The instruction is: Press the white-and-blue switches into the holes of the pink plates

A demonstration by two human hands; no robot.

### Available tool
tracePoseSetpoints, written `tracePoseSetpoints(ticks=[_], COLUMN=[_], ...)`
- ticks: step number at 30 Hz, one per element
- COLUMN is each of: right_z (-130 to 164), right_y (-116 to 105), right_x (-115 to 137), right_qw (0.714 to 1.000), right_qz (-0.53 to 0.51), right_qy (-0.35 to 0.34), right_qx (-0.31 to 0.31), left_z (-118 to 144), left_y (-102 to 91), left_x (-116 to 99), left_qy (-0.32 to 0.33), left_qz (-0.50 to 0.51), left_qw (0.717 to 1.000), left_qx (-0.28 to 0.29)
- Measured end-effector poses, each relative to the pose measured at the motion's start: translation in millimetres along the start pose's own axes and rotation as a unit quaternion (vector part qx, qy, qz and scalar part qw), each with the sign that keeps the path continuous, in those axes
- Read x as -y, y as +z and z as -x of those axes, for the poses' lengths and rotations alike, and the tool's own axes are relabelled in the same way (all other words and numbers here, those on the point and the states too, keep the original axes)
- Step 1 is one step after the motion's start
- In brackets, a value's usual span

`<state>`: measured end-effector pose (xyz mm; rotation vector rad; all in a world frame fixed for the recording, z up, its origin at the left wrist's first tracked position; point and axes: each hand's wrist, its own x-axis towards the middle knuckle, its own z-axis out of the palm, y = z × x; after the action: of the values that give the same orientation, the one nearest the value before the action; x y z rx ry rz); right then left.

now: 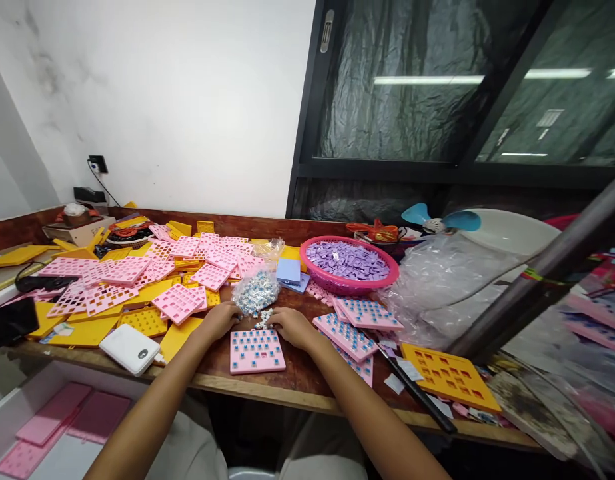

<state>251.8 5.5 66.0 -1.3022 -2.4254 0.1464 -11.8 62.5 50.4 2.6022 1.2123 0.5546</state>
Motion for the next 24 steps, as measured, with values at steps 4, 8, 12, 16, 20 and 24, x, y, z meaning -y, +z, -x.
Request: tracePoseSetpoints(ticks=[4, 8, 12, 16, 20, 24], right_z=[-4.4, -2.5, 5.0, 26.3, 48.4, 54.7], right_y=[6.5, 9.1, 0.8, -4.8, 5.2, 14.0], right_x=[-5.9, -5.6, 4.3, 28.7, 53.5, 65.2], right_qw=[1.0, 1.0, 0.998, 0.996, 0.992, 0.997], right_qz=[0.016, 0.023, 0.026, -0.072, -0.125, -0.07], right_qy=[0.004, 0.021, 0.037, 0.001, -0.028, -0.034], right_qx=[0.013, -0.004, -0.032, -0.052, -0.02, -0.017], left_z=[-1.0, -1.4, 7.4, 42.1, 84.8, 102.2], left_y=[9.2, 9.9, 1.5, -5.8, 0.4, 14.3], left_x=[3.9, 1.1, -11.6, -33.6, -53.3, -59.3], left_qy=[0.0, -0.012, -0.025, -0.024, 0.024, 0.022], left_qz=[0.003, 0.013, 0.033, 0.062, 0.085, 0.071], left_qw=[1.0, 1.0, 0.999, 0.996, 0.995, 0.997], left_qx=[0.02, 0.013, -0.025, -0.063, -0.037, -0.025])
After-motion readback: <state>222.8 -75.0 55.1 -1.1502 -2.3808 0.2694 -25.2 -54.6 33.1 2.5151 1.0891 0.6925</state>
